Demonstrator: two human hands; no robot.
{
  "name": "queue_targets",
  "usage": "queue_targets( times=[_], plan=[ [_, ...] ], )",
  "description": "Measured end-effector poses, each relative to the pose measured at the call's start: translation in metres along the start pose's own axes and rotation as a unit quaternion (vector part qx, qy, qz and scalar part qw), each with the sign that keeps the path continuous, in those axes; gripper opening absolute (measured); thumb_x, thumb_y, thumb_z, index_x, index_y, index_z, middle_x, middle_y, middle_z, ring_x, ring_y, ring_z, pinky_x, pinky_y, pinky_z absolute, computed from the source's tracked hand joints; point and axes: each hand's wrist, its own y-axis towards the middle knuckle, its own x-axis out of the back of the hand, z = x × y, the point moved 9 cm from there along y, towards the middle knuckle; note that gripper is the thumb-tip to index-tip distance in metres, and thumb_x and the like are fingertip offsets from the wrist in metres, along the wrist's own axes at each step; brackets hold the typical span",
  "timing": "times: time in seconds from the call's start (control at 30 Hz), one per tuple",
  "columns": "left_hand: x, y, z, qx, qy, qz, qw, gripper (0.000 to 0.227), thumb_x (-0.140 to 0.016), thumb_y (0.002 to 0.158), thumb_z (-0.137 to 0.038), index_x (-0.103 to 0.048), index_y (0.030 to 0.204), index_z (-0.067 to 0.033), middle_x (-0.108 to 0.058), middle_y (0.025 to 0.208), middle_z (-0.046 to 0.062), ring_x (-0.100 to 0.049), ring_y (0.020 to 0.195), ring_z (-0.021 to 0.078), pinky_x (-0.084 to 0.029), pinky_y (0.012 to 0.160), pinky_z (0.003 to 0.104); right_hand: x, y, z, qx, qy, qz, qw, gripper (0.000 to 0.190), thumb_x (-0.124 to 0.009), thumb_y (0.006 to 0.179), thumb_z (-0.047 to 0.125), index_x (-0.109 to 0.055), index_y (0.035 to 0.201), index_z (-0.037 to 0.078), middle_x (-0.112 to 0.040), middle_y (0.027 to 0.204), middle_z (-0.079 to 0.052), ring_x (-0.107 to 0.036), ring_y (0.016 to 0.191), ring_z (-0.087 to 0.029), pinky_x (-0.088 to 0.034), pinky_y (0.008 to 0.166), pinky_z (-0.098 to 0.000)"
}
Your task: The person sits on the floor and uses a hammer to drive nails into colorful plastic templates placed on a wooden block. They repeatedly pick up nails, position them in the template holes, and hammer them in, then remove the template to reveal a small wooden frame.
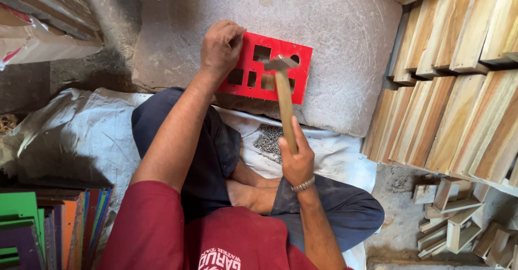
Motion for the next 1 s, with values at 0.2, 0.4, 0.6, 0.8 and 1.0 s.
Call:
queue_targets(
  times=[0.2, 0.4, 0.6, 0.8, 1.0],
  plan=[
    [-0.008, -0.008, 0.019, 0.076, -0.045, 0.013, 0.996, 0.062, -0.073, 0.091, 0.003, -0.044, 0.144, -0.0074, -0.074, 0.094, 0.006, -0.073, 0.086, 0.0245, -0.058, 0.078, 0.037, -0.020, 0.049, 0.049, 0.098, -0.108, -0.011, 0.989, 0.057, -0.067, 0.099, 0.012, -0.050, 0.153, 0.007, -0.071, 0.123, -0.023, -0.073, 0.106, -0.032, -0.057, 0.091, -0.0393],
    [-0.015, -0.011, 0.030, 0.111, -0.063, 0.022, 0.992, 0.077, -0.072, 0.095, 0.003, -0.023, 0.154, -0.0110, -0.076, 0.096, 0.005, -0.076, 0.083, 0.0194, -0.061, 0.074, 0.033, -0.036, 0.072, 0.046, 0.070, -0.130, 0.018, 0.989, 0.057, -0.069, 0.097, 0.014, -0.053, 0.152, 0.014, -0.071, 0.106, -0.020, -0.073, 0.093, -0.031, -0.057, 0.084, -0.0408],
    [-0.018, -0.013, 0.034, 0.131, -0.102, 0.019, 0.986, 0.079, -0.071, 0.096, 0.003, -0.021, 0.155, -0.0098, -0.076, 0.096, 0.006, -0.076, 0.081, 0.0188, -0.061, 0.072, 0.032, -0.040, 0.077, 0.045, 0.063, -0.157, 0.030, 0.985, 0.058, -0.070, 0.097, 0.013, -0.054, 0.152, 0.015, -0.069, 0.097, -0.019, -0.070, 0.086, -0.032, -0.056, 0.079, -0.0426],
    [-0.016, -0.015, 0.035, 0.131, -0.109, 0.015, 0.985, 0.077, -0.071, 0.096, 0.004, -0.021, 0.155, -0.0101, -0.076, 0.096, 0.006, -0.077, 0.083, 0.0187, -0.061, 0.075, 0.031, -0.036, 0.073, 0.051, 0.090, -0.144, -0.009, 0.985, 0.057, -0.069, 0.099, 0.014, -0.052, 0.152, 0.017, -0.067, 0.096, -0.017, -0.068, 0.084, -0.031, -0.056, 0.078, -0.0427],
    [-0.016, -0.014, 0.035, 0.143, -0.116, 0.015, 0.983, 0.079, -0.072, 0.096, 0.003, -0.020, 0.155, -0.0089, -0.077, 0.098, 0.007, -0.076, 0.084, 0.0178, -0.061, 0.074, 0.030, -0.044, 0.074, 0.044, 0.057, -0.176, 0.027, 0.982, 0.059, -0.071, 0.096, 0.010, -0.054, 0.151, 0.017, -0.067, 0.095, -0.019, -0.068, 0.084, -0.031, -0.055, 0.078, -0.0433]
  ],
)
